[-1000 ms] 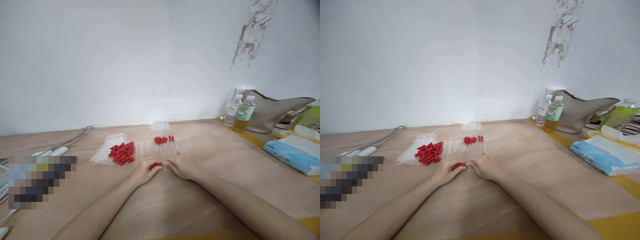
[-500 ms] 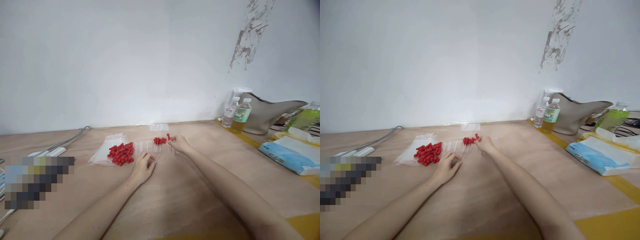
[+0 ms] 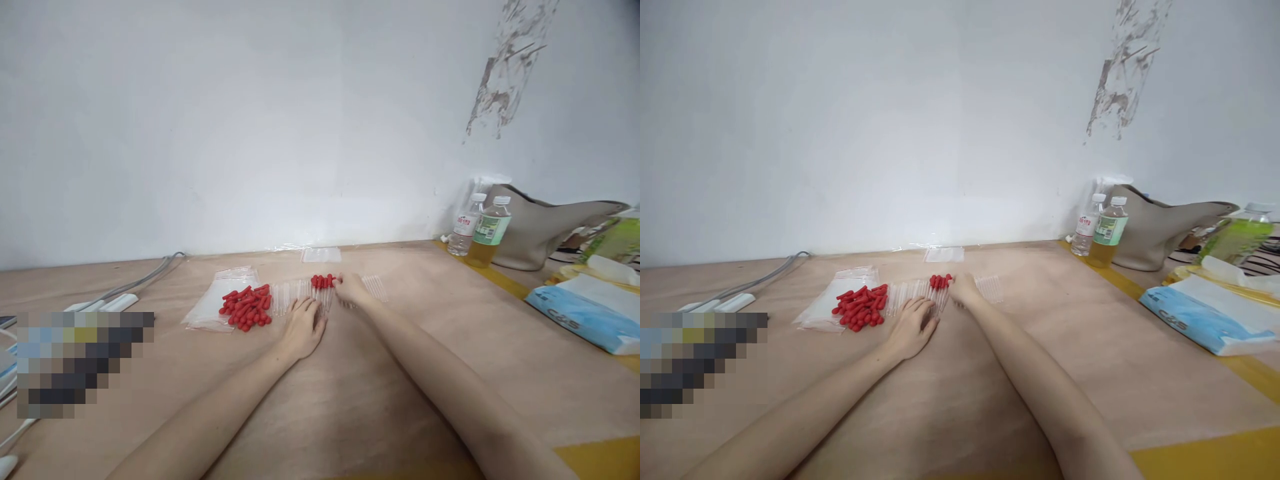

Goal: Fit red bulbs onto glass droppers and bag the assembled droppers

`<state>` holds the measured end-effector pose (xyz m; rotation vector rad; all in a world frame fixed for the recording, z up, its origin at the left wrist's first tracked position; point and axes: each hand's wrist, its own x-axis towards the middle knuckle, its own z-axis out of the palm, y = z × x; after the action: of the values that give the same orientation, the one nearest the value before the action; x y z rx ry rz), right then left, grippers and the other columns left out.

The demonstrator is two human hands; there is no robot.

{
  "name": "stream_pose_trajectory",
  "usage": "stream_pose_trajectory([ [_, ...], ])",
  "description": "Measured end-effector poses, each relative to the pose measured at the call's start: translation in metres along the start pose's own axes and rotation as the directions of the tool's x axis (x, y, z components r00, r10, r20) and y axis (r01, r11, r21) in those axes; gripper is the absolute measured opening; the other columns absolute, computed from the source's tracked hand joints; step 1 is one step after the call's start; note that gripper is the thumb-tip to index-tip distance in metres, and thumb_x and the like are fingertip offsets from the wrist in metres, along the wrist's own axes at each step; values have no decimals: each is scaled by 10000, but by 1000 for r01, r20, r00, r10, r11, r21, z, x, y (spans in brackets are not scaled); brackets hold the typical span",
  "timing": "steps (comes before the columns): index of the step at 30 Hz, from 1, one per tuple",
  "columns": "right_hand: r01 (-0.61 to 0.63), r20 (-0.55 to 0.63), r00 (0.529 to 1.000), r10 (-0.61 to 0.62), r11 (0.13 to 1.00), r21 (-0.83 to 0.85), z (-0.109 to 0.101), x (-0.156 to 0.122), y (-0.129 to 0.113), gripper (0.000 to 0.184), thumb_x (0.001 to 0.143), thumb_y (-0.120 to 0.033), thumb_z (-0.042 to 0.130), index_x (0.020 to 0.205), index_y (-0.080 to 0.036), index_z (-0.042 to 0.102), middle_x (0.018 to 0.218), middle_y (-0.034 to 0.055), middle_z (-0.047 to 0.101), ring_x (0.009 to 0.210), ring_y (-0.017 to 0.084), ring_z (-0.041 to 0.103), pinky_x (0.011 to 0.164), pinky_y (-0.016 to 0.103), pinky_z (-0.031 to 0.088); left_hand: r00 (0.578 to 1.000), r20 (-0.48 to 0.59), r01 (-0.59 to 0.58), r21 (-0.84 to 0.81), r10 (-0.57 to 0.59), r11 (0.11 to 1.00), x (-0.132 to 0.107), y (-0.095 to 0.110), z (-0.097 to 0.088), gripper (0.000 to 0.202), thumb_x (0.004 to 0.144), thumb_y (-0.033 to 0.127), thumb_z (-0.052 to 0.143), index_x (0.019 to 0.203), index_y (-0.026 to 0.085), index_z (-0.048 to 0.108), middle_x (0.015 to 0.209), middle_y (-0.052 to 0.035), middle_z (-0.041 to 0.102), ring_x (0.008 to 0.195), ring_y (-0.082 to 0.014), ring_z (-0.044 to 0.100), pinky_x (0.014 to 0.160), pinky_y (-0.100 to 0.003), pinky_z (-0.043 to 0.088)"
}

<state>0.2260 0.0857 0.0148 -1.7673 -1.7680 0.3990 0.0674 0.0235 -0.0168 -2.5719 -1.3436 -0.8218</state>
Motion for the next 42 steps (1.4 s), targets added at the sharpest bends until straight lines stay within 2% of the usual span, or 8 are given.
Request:
stream_pose_trajectory([
  [7,24,4,1000,-24,980,-196,-22,-8,24,133,687,-265,553,712,-171,643,769,64,650,742,169,586,599,217,373,997,56,-40,-70,44,997,4,5,-1,264,828,225,391,1072,174,478,1104,-75,553,1052,-206,480,987,-444,217],
  [15,-4,14,1000,9,943,-334,-3,-14,5,227,742,-199,460,891,-143,621,893,131,624,831,217,584,649,265,412,998,10,-60,-58,61,997,5,4,6,250,821,214,405,1044,162,504,1148,-95,526,1083,-206,464,1007,-440,211],
  [19,-28,28,999,42,929,-369,0,-11,-5,270,748,-163,434,966,-140,591,940,148,605,879,242,575,672,300,429,998,-7,-66,-94,66,993,4,3,5,257,816,215,419,1051,159,506,1142,-96,525,1059,-209,482,995,-429,259],
  [25,-32,109,991,80,920,-390,1,-9,-14,276,713,-186,490,967,-148,588,949,137,607,881,238,579,675,296,440,997,-20,-74,-183,71,980,6,3,4,238,818,226,429,1023,156,530,1116,-99,534,1004,-215,513,915,-391,381],
  [30,0,205,975,87,921,-388,-9,-19,-14,324,643,-223,560,954,-138,594,950,137,614,852,231,588,633,264,438,998,-13,-70,-176,69,982,5,1,6,241,824,248,426,1016,160,542,1147,-102,518,1028,-223,503,892,-383,406],
  [35,55,330,941,74,929,-367,-30,-39,-11,234,529,-225,632,755,-161,638,758,75,649,700,207,607,535,231,415,997,-23,-79,-188,76,979,5,0,7,256,821,235,427,1044,152,522,1132,-99,523,1033,-212,496,906,-371,400],
  [39,52,305,950,64,932,-360,-35,-50,-5,279,583,-349,601,795,-172,633,775,74,647,714,211,600,543,242,405,997,-35,-72,-202,67,977,4,-1,8,279,813,230,436,1072,154,504,1140,-97,518,1053,-212,482,901,-365,408],
  [42,39,285,956,67,935,-352,-29,-56,0,264,626,-331,570,815,-158,631,771,92,648,700,204,597,542,238,397,998,-22,-58,-201,55,978,3,-1,7,285,814,238,435,1081,165,500,1177,-96,493,1082,-217,464,915,-374,397],
])
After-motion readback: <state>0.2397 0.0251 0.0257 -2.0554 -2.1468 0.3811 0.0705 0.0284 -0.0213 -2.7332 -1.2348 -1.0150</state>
